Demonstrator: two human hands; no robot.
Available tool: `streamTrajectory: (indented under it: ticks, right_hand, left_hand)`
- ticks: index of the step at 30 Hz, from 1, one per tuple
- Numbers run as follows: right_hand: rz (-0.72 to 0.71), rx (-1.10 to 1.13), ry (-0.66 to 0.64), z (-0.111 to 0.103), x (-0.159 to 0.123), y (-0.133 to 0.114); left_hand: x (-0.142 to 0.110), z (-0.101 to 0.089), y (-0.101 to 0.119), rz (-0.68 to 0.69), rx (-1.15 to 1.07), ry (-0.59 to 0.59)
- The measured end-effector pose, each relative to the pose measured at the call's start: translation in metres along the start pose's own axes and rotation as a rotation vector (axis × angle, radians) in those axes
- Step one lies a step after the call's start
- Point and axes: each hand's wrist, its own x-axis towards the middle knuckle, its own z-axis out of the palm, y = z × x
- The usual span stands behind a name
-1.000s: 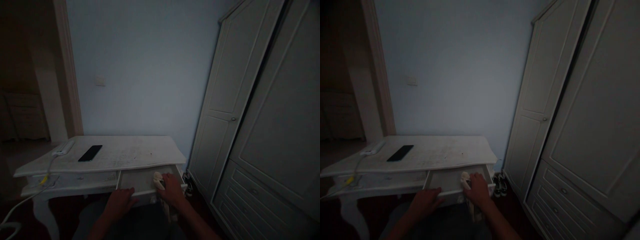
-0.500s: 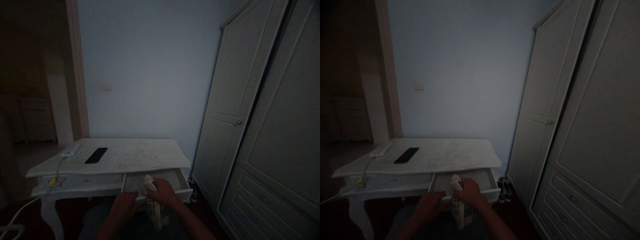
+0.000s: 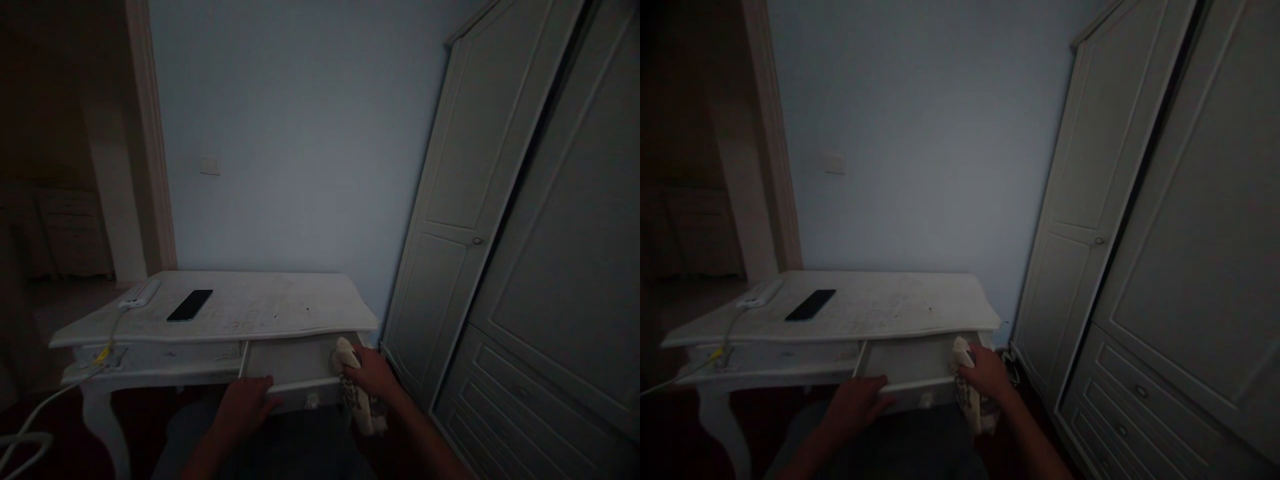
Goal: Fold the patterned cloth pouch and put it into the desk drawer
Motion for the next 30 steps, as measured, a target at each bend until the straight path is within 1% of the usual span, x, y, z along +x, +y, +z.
streamTrajectory:
  ticks: [3, 11, 17, 20, 23, 26, 28, 30]
  right_hand:
    - [-0.042, 0.006, -0.010, 0.009, -0.002, -0.009]
    - [-0.093, -0.005, -0.032, 0.032, 0.000, -0.033]
    - [-0.134, -0.010, -0.039, 0.047, -0.001, -0.063]
    - [-0.155, 0.000, -0.033, 0.052, 0.000, -0.070]
    - [-0.149, 0.050, -0.034, 0.052, 0.000, -0.063]
    - [-0.130, 0.100, -0.052, 0.045, -0.001, -0.046]
    - [-0.108, 0.110, -0.059, 0.038, -0.003, -0.033]
    - [-0.105, 0.118, -0.054, 0.032, -0.004, -0.024]
  left_hand:
    - [0.000, 0.000, 0.000, -0.009, 0.005, -0.008]
    - [0.000, -0.003, 0.002, -0.009, 0.017, -0.016]
    - [0.001, 0.005, -0.001, -0.015, 0.002, 0.009]
    - [0.002, 0.007, -0.001, 0.011, 0.001, 0.025]
    - [0.001, 0.009, -0.006, 0.077, 0.002, 0.069]
    - [-0.007, 0.019, -0.020, 0.121, -0.002, 0.128]
    - [-0.016, 0.033, -0.034, 0.093, -0.047, 0.230]
    - [-0.026, 0.049, -0.048, 0.026, -0.156, 0.395]
